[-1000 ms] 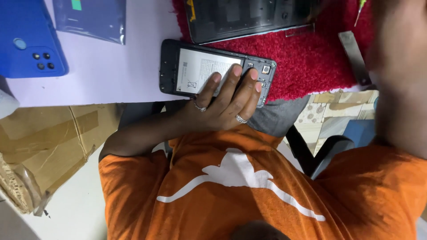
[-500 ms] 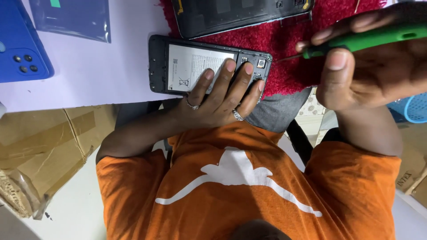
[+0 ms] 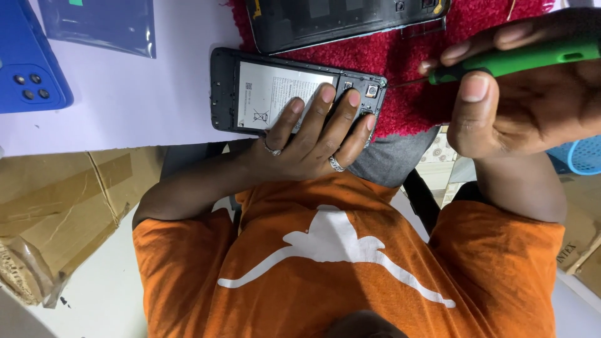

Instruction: Repairing a mobile phone by using a screwdriver to secure or remove internal components on the chassis.

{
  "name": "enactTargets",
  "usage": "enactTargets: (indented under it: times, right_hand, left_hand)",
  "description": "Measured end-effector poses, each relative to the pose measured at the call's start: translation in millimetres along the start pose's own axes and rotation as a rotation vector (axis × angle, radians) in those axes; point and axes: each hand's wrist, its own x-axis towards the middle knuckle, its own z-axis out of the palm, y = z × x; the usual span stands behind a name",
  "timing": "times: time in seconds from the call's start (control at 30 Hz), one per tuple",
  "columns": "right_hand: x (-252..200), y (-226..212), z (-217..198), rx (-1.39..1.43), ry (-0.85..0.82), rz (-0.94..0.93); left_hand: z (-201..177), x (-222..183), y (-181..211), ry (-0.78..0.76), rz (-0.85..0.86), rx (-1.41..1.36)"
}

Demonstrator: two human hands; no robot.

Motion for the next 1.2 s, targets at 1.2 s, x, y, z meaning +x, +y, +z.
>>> enactTargets:
  times: [1.2]
  right_hand:
    - [100,-64,-14,-0.359,-0.888,0.115]
  left_hand:
    - [4,2,-1,0.08,-0.023,-0.037]
